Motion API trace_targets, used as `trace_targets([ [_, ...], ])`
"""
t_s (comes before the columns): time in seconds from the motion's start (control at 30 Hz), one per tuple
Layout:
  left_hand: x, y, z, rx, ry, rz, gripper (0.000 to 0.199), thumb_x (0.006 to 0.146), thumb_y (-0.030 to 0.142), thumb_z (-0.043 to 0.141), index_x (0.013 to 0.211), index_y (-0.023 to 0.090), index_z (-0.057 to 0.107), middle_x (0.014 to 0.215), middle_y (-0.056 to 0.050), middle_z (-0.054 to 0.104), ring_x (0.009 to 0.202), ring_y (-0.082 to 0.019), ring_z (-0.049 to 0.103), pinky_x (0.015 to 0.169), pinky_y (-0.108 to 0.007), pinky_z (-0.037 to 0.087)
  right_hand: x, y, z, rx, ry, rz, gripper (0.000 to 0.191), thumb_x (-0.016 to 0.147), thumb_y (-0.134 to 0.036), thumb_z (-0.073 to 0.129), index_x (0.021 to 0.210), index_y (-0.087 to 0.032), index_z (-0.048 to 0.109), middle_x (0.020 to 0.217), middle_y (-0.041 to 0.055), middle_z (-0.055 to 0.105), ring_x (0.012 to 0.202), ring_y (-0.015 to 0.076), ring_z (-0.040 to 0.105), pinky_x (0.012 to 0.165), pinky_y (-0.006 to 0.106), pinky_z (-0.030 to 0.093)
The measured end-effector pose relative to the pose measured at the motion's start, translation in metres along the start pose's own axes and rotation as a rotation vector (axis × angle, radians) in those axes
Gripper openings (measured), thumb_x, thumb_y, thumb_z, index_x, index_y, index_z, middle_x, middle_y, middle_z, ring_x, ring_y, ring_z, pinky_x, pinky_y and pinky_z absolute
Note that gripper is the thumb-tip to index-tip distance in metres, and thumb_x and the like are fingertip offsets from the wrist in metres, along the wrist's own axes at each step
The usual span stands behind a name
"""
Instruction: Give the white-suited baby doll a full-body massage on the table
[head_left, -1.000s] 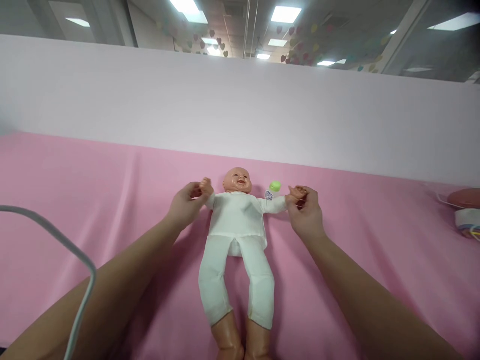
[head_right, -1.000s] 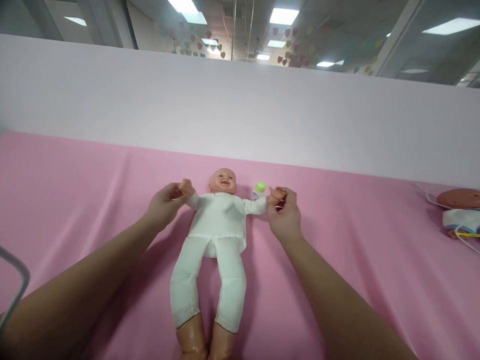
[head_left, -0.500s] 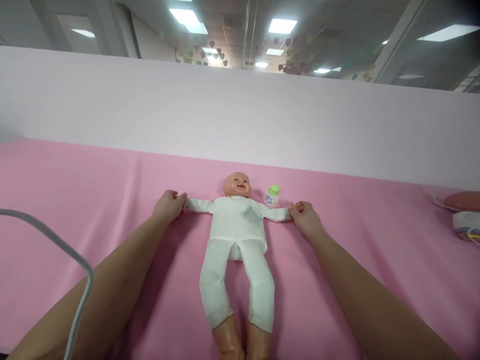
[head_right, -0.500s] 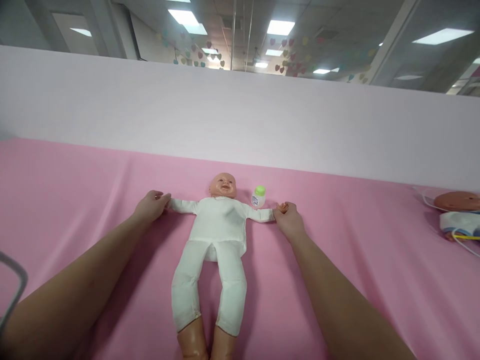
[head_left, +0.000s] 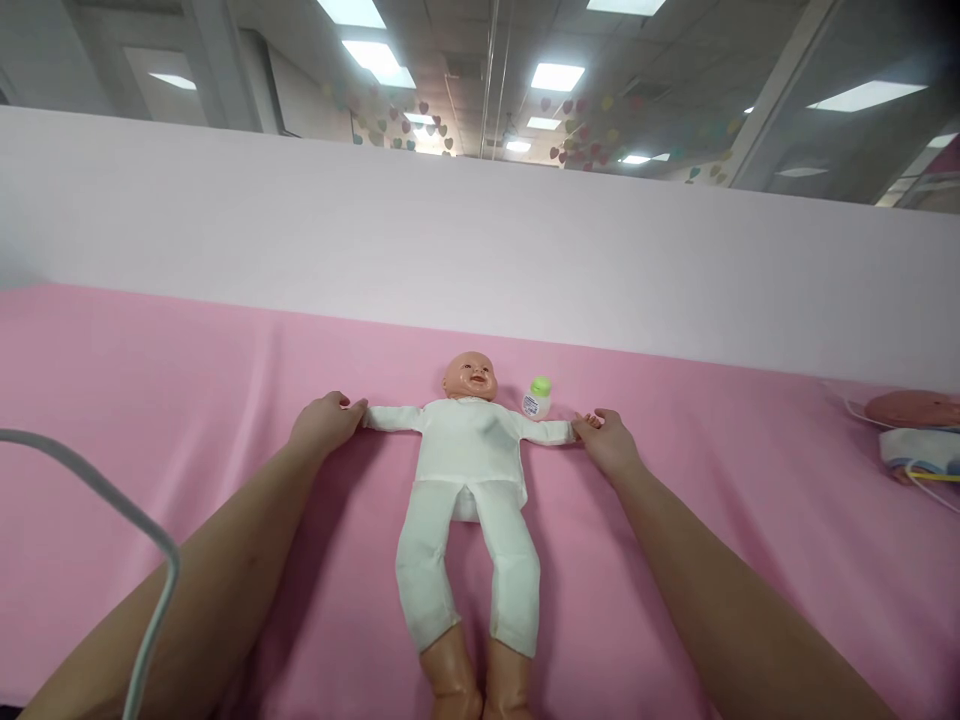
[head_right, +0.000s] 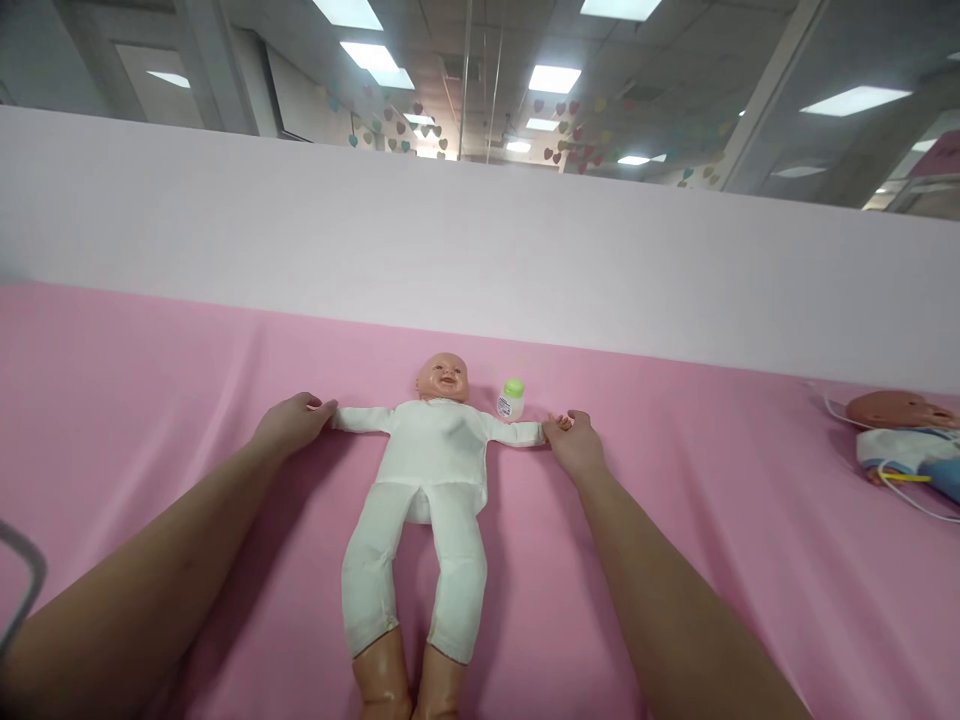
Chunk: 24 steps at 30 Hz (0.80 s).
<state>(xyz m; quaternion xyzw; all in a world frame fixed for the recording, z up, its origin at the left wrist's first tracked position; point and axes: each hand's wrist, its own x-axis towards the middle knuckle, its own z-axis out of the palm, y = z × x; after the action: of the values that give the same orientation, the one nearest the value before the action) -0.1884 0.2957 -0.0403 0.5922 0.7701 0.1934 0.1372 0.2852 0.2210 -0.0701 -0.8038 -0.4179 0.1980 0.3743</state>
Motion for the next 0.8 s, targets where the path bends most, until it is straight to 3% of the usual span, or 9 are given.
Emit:
trace_targets([
  [0.27,-0.005,-0.001,-0.006,-0.016,0.020,-0.050,0.061,0.090,0.061,0.048,0.132,0.019,0.062,0.132,-0.019,0.067,0.106,-0.037,0.068,0.077,-0.043,0.053,-0.002,-0.001,0.002,-0.007,-0.002,-0.013,0.084,0.082,-0.051,0.068,0.154,-0.018,0.039,0.135,0.0164,0.067,0.116,0.0341,0.067,0.092,0.041,0.053],
  [0.43,-0.029,0.014,-0.023,-0.003,0.132,-0.004,0.056,0.093,0.056,0.049,0.134,0.020,0.061,0.145,-0.019,0.053,0.097,-0.032,0.070,0.079,-0.044,0.054,-0.003,0.000,0.003,0.013,0.002,-0.017,0.083,0.082,-0.051,0.068,0.153,-0.020,0.041,0.134,0.0153,0.067,0.115,0.0337,0.067,0.091,0.041,0.054],
  [0.53,-0.062,0.035,-0.033,0.012,0.165,0.131,0.043,0.096,0.048,0.047,0.124,0.021,0.065,0.138,-0.016,0.057,0.091,-0.028,0.069,0.082,-0.043,0.054,-0.002,0.002,0.005,0.038,0.034,-0.026,0.085,0.080,-0.052,0.070,0.154,-0.021,0.041,0.134,0.0149,0.068,0.112,0.0330,0.069,0.090,0.040,0.055],
  [0.67,-0.124,0.060,-0.039,-0.001,0.145,0.357,0.034,0.098,0.046,0.049,0.113,0.022,0.068,0.122,-0.012,0.064,0.093,-0.026,0.069,0.084,-0.041,0.054,-0.001,0.004,0.007,0.060,0.058,-0.057,0.087,0.079,-0.055,0.070,0.154,-0.022,0.041,0.135,0.0144,0.067,0.113,0.0330,0.069,0.092,0.040,0.055],
  [0.8,-0.193,0.060,-0.034,-0.170,0.152,0.625,0.030,0.099,0.046,0.052,0.111,0.024,0.068,0.122,-0.010,0.064,0.109,-0.027,0.066,0.094,-0.042,0.056,-0.002,0.002,0.007,0.050,0.044,-0.069,0.086,0.079,-0.055,0.071,0.153,-0.023,0.041,0.137,0.0136,0.067,0.116,0.0333,0.067,0.095,0.042,0.054],
])
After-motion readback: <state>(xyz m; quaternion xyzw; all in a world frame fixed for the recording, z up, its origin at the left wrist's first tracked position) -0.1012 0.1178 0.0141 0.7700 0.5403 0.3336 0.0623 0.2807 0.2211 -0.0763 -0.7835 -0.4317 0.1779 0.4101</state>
